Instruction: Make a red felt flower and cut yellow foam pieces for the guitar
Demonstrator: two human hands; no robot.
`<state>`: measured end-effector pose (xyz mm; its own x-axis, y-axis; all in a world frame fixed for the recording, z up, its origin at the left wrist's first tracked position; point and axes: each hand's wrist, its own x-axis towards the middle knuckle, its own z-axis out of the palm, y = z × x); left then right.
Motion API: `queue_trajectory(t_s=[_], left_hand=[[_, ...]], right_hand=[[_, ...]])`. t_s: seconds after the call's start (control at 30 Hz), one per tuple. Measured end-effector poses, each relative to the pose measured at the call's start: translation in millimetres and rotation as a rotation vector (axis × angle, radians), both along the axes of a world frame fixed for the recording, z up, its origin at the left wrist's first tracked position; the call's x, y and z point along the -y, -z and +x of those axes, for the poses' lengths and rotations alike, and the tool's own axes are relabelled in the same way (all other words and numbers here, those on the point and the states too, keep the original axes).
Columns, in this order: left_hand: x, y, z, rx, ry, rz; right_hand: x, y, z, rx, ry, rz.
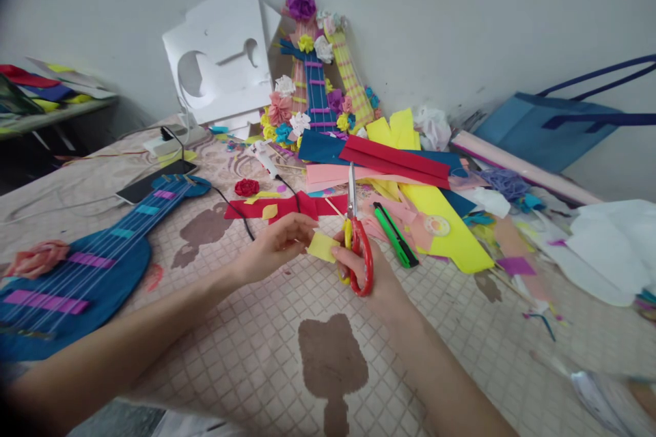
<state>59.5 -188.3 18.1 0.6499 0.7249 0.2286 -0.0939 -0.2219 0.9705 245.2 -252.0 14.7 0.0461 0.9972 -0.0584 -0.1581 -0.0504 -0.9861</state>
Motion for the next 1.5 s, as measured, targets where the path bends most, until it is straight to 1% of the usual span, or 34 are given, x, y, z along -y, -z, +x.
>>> queue_trajectory(t_s=[0.07, 0.13, 0.23, 0.37, 0.5, 0.57, 0.73, 0.97, 1.17, 1.33, 1.5], left_hand=[[-1, -0.8, -1, -0.042, 0.004, 0.052], [0, -2.1, -1, -0.079, -0.018, 0.063], [2, -3.7, 0, -0.123, -0.034, 0.037], [3, -2.8, 2, -0.150, 0.003, 0.026], [4, 0.4, 3, -0.126, 0.000, -0.002], [4, 1.9, 4, -0.077, 0.023, -0.077], [4, 3.5, 4, -0.022, 0.070, -0.376], [6, 7.0, 6, 0.035, 0.035, -0.519], [8, 4.3, 7, 0.065, -0.023, -0.524], [10, -0.2, 7, 0.049, -0.041, -0.499], [12, -2.7, 7, 0.043, -0.059, -0.495]], right_hand=[[0, 1.3, 0, -0.002, -0.015, -0.009], [1, 3.2, 0, 0.014, -0.027, -0.023], [1, 5.6, -1, 0.052, 0.003, -0.037], [1, 7.6, -1, 0.083, 0.072, -0.030], [-1, 8.8, -1, 0.117, 0.067, -0.022], [0, 8.4, -1, 0.157, 0.050, -0.027], [4, 3.4, -3, 0.276, 0.020, -0.019], [5, 0.2, -6, 0.338, 0.019, 0.003], [4, 4.8, -6, 0.295, 0.018, 0.029], [3, 2.4, -8, 0.309, 0.036, 0.035], [4, 2.4, -7, 0.323, 0.020, 0.039]])
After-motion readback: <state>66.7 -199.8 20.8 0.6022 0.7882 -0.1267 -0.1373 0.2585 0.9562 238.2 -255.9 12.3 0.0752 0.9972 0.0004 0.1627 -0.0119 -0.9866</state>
